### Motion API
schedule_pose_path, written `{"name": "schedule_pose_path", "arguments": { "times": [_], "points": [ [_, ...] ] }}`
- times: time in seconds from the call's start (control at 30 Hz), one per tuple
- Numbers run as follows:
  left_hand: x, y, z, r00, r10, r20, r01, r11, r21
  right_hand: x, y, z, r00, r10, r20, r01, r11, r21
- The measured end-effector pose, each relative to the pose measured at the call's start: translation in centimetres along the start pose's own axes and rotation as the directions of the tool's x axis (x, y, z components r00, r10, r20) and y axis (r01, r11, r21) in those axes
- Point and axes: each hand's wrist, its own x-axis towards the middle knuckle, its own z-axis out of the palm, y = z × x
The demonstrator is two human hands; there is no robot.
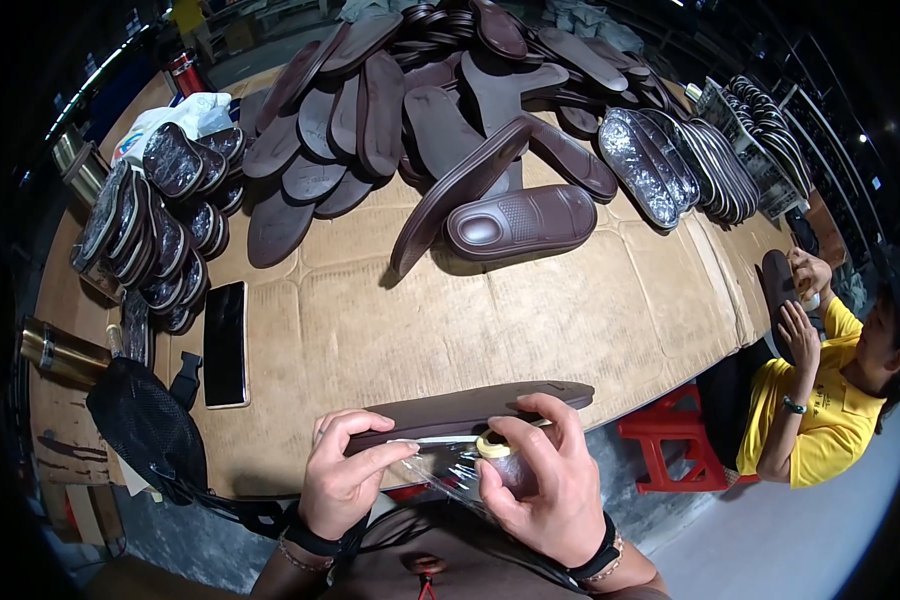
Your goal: The recorder applies adhesive or protective film to shoe insoles/soles using a roll of tape or film.
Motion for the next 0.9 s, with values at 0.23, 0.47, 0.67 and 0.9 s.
{"name": "schedule_pose_path", "arguments": {
  "times": [0.23, 0.47, 0.67, 0.9],
  "points": [
    [0.31, 0.2, -0.08, 0.999, -0.032, -0.011, 0.032, 0.999, -0.027, 0.16, 0.59, -0.01, 0.995, -0.093, 0.024, 0.094, 0.995, -0.039],
    [-0.05, -0.11, -0.12, 0.999, -0.008, 0.032, 0.008, 1.0, -0.002, -0.12, 0.46, 0.02, 0.999, -0.016, 0.047, 0.015, 1.0, 0.016],
    [-0.09, -0.1, -0.08, 0.999, 0.006, 0.043, -0.007, 1.0, 0.023, -0.23, 0.42, -0.03, 0.998, -0.019, 0.056, 0.02, 1.0, -0.004],
    [0.16, 0.32, -0.08, 0.999, 0.024, 0.033, -0.027, 0.997, 0.076, -0.15, 0.8, 0.15, 0.993, -0.109, 0.043, 0.111, 0.993, -0.048]
  ]
}}
